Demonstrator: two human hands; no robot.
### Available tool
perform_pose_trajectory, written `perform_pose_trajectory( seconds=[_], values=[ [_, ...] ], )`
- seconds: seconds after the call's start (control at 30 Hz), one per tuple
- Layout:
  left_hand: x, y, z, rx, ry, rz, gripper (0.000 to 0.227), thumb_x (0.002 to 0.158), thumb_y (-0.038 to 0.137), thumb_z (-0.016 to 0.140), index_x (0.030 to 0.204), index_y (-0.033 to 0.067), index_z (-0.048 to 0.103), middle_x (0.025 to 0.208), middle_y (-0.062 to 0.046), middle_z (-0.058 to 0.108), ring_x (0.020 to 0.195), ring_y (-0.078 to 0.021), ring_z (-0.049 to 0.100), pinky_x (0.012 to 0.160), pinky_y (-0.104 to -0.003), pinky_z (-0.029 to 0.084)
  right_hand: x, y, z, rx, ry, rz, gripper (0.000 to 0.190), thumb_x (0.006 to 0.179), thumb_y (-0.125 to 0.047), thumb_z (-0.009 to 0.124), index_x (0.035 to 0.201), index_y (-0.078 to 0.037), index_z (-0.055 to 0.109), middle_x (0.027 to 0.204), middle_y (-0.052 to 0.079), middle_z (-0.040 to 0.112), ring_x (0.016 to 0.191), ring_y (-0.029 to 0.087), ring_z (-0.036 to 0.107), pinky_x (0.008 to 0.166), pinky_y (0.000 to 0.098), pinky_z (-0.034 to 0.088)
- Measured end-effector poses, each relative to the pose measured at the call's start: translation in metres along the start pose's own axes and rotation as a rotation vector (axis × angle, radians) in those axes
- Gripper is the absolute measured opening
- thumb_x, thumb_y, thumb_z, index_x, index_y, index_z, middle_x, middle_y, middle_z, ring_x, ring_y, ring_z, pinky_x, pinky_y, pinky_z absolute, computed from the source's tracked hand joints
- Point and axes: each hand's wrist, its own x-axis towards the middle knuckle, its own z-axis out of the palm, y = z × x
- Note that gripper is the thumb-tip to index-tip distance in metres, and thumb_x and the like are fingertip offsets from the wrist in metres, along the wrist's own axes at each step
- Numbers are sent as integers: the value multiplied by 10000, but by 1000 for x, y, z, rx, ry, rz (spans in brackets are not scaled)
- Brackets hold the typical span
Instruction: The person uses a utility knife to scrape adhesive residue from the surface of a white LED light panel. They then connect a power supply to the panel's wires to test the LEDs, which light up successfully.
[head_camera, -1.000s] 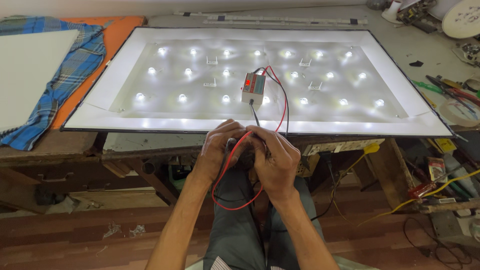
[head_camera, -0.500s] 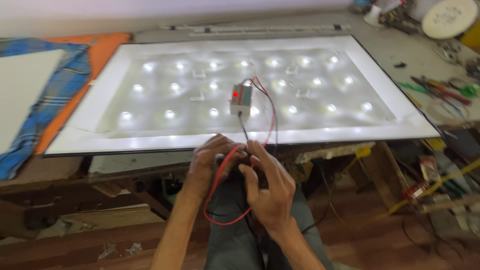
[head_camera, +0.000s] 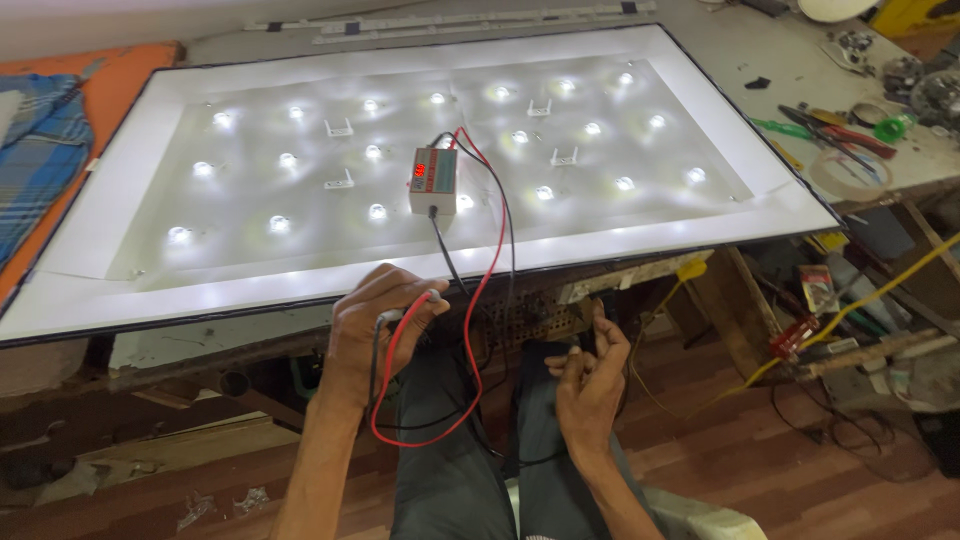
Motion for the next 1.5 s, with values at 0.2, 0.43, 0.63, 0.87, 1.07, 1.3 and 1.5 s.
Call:
perform_pose_trajectory(
  seconds=[0.2, 0.43, 0.63, 0.87, 1.07, 1.3, 1.5],
  values=[
    [2, -1, 0, 7, 2, 41, 225, 851, 28, 801, 1072, 38, 758, 924, -56, 734, 850, -195, 679, 734, -323, 557, 12, 3, 19, -53, -45, 29, 462, 941, 103, 387, 1387, 52, 280, 1565, 321, 379, 661, 227, 751, 561, 294, 634],
    [1, 2, 2, -1, -56, -28, 235, 854, 64, 794, 1086, 45, 766, 909, -50, 732, 840, -191, 669, 679, -319, 553, 18, -12, 4, -363, -38, -71, 471, 892, 37, 621, 1320, 46, 425, 1447, 262, 553, 657, 240, 739, 545, 334, 565],
    [4, 13, 1, 48, -81, -46, 247, 868, 68, 782, 1110, 29, 753, 944, -69, 734, 854, -204, 671, 669, -332, 541, 8, -67, 6, -218, -2, -315, 292, 925, 20, 690, 1215, 9, 661, 1086, 123, 770, 893, 181, 788, 721, 282, 616],
    [6, 19, -6, 59, -74, 18, 386, 895, 21, 747, 1277, 37, 698, 1037, -120, 683, 923, -260, 660, 779, -363, 553, 20, -132, 15, -127, -216, -527, 420, 838, 40, 774, 1240, -18, 672, 1150, 133, 696, 905, 192, 732, 728, 275, 622],
    [4, 34, -13, 36, -81, -96, 579, 945, 7, 706, 1497, 59, 541, 981, -136, 623, 830, -270, 593, 742, -366, 531, 33, -153, 36, -148, -361, -470, 460, 805, 45, 779, 1247, -49, 699, 1132, 106, 675, 841, 163, 725, 675, 272, 613],
    [-19, 44, -4, -15, -64, -84, 653, 949, 75, 728, 1535, 65, 441, 1195, -125, 634, 957, -244, 703, 790, -346, 617, 17, -133, 42, -124, -190, -624, 226, 865, 15, 776, 1085, -29, 743, 997, 91, 718, 859, 191, 726, 718, 308, 584],
    [-44, 42, 0, 180, 99, 128, 560, 896, 64, 798, 1408, 17, 575, 1110, -124, 679, 1000, -296, 675, 818, -402, 581, 2, -104, 37, -44, 19, -737, 104, 982, 15, 711, 1042, 49, 633, 933, 151, 740, 848, 248, 766, 756, 319, 623]
  ],
)
